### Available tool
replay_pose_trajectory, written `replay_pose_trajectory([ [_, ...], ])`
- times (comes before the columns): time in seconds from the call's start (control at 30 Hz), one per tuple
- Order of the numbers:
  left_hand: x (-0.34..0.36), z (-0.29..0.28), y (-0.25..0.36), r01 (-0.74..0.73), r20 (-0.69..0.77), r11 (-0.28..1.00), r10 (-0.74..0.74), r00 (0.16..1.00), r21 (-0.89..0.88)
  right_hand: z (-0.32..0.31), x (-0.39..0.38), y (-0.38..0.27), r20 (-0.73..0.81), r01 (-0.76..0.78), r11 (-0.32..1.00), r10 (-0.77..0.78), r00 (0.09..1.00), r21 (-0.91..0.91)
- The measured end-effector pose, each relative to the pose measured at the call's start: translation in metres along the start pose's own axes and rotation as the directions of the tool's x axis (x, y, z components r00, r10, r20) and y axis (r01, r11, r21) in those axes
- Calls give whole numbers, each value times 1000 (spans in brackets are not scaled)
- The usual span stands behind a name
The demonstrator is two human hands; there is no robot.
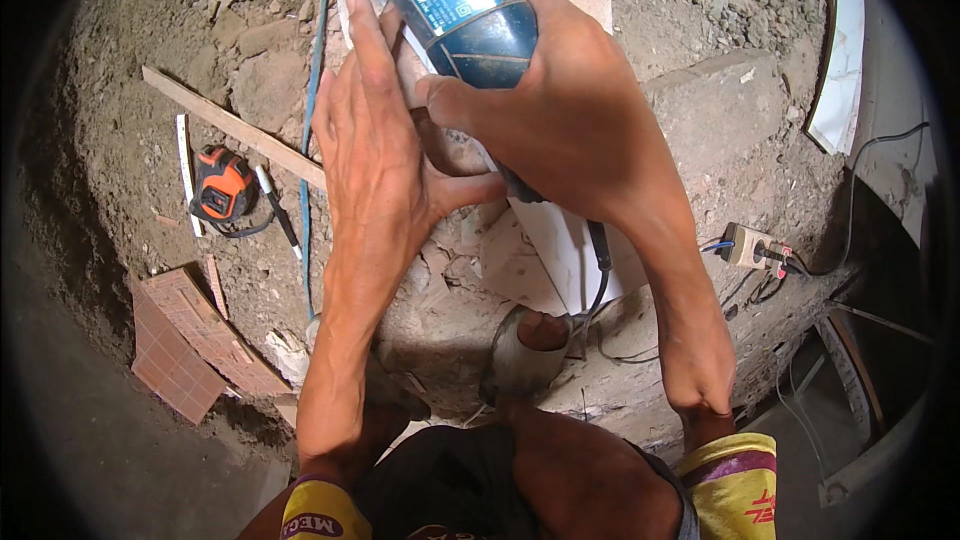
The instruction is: The person wipes a tile with a cloth, measures its length using a tape measure, marks a line with a pen and a wooden strip, and then cuts along the line using a power grinder.
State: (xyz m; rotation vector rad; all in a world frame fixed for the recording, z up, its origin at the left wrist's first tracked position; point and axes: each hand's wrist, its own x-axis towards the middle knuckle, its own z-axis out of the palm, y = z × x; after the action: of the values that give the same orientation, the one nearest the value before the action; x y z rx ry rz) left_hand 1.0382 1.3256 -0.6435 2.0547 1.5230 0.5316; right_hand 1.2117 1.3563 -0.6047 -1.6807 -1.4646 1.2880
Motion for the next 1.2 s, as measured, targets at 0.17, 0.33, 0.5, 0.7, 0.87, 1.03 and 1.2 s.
replay_pose_trajectory([
  [0.17, 1, 0, -1, -15, -13, 1000, 15, 1000, 10, 0, -2, 0, -8, 17, 1000, -17, 1000, -16],
  [0.33, 1, 0, 0, -9, -12, 1000, 9, 1000, -7, -2, -5, 1, -13, 25, 999, -25, 1000, -24],
  [0.5, 0, 2, -4, -29, -27, 1000, 28, 999, -7, -20, -8, -28, 48, -33, 987, 25, 999, 159],
  [0.7, 0, 2, -3, -40, -25, 999, 40, 999, 3, -17, -9, -28, 70, -68, 990, 60, 996, 120],
  [0.87, -1, 2, -5, -46, -30, 999, 46, 998, -1, -9, -10, -36, 12, -204, 979, 204, 979, 19],
  [1.03, -1, 2, -5, -60, -36, 998, 60, 998, 15, -22, -17, -16, 59, -66, 982, 56, 997, 176],
  [1.2, -1, 1, -2, -31, -26, 999, 32, 999, 32, -7, -22, 6, -15, -74, 994, 73, 997, -85],
])
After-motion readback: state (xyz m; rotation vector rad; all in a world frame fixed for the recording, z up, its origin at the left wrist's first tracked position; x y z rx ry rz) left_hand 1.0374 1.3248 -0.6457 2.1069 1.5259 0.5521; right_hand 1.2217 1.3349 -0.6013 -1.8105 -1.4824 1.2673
